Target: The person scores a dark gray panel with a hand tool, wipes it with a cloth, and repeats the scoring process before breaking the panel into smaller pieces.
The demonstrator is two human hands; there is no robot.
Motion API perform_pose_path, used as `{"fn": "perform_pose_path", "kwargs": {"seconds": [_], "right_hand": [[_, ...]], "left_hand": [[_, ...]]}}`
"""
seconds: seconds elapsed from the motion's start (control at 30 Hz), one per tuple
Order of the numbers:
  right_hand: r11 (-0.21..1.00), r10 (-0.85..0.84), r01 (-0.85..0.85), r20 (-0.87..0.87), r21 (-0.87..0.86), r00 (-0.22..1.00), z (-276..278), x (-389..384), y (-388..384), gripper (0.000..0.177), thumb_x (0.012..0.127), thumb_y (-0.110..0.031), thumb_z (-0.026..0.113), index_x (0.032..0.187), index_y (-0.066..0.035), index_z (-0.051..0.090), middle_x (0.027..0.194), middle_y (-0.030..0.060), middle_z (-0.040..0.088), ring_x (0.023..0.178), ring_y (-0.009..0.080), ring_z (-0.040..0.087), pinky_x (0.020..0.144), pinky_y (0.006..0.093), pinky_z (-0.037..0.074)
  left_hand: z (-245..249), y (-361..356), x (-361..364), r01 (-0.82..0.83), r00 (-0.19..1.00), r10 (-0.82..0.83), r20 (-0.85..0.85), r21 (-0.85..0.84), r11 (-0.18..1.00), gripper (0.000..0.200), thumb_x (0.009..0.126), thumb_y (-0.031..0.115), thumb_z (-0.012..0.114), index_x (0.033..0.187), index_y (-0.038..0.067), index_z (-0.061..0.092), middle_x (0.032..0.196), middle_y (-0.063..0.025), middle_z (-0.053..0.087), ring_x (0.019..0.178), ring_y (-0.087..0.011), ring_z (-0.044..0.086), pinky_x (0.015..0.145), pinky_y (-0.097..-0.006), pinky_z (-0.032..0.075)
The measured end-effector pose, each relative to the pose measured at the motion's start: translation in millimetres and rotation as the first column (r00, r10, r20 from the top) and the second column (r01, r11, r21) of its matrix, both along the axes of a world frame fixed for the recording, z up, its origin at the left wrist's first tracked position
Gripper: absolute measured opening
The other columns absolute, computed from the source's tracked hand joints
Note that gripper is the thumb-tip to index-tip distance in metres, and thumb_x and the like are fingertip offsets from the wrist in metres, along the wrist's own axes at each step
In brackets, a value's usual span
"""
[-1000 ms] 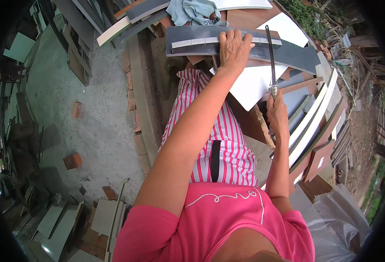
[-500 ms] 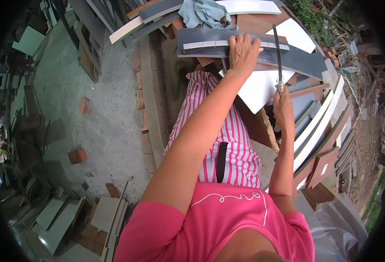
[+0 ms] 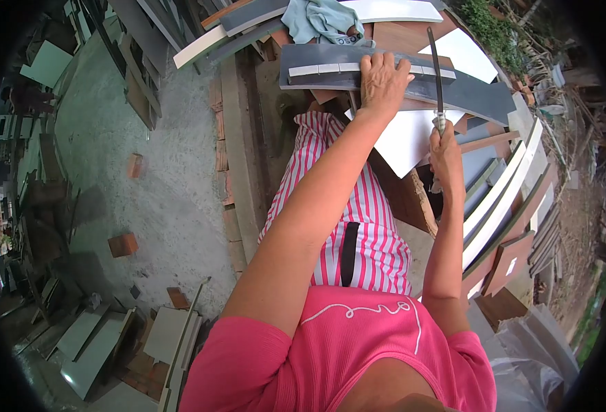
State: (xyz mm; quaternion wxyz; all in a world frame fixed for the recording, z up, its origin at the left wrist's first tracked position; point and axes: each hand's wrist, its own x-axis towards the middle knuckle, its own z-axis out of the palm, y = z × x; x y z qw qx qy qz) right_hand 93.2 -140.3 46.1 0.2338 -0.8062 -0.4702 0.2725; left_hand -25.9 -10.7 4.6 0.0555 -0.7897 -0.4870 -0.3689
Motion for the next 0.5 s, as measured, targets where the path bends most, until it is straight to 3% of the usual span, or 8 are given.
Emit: {"fn": "perform_pose_path", "kwargs": {"seconds": [0.03, 0.27, 0.33, 0.5], "right_hand": [[0.993, -0.069, 0.062, -0.065, -0.095, 0.996, 12.8, -7.9, -6.5, 0.034, 0.098, -0.025, 0.041, 0.123, -0.003, 0.042, 0.082, 0.0315, 0.063, 0.081, 0.0508, 0.061, 0.07, 0.0551, 0.043], [0.998, -0.039, 0.041, 0.042, -0.048, 0.998, -8.4, -2.5, -46.6, 0.031, 0.098, -0.023, 0.041, 0.123, -0.005, 0.041, 0.082, 0.032, 0.061, 0.081, 0.0509, 0.061, 0.063, 0.053, 0.045], [1.0, -0.027, 0.027, 0.023, -0.01, 0.999, -12.1, 2.7, -34.5, 0.028, 0.1, -0.026, 0.04, 0.118, -0.006, 0.044, 0.06, 0.0111, 0.052, 0.047, 0.018, 0.051, 0.044, 0.0347, 0.042], [0.998, 0.017, -0.017, 0.006, 0.065, 1.0, -14.3, 6.9, 5.6, 0.029, 0.1, -0.026, 0.039, 0.119, -0.004, 0.044, 0.059, 0.0094, 0.051, 0.045, 0.0172, 0.05, 0.043, 0.0338, 0.042]], "left_hand": [[0.3, 0.3, -0.1, 0.002, 1.0, -0.002, 0.0, 0.002, 1.0, 0.023, 0.082, 0.034, 0.068, 0.09, 0.013, 0.065, 0.088, -0.0074, 0.056, 0.088, -0.0253, 0.05, 0.083, -0.0418, 0.032], [-4.4, 2.1, 2.4, 0.01, 1.0, -0.01, 0.023, 0.017, 1.0, 0.024, 0.08, 0.034, 0.069, 0.09, 0.013, 0.064, 0.088, -0.0075, 0.056, 0.087, -0.0254, 0.05, 0.083, -0.0416, 0.033], [-4.1, 2.0, 3.4, 0.008, 1.0, -0.008, 0.018, 0.017, 1.0, 0.024, 0.08, 0.034, 0.07, 0.089, 0.013, 0.064, 0.088, -0.0074, 0.056, 0.087, -0.0253, 0.05, 0.082, -0.0415, 0.033], [-0.5, 1.3, 0.4, -0.006, 1.0, 0.006, 0.006, 0.022, 1.0, 0.024, 0.08, 0.034, 0.07, 0.089, 0.013, 0.064, 0.086, -0.0069, 0.056, 0.086, -0.0249, 0.05, 0.082, -0.0413, 0.033]]}}
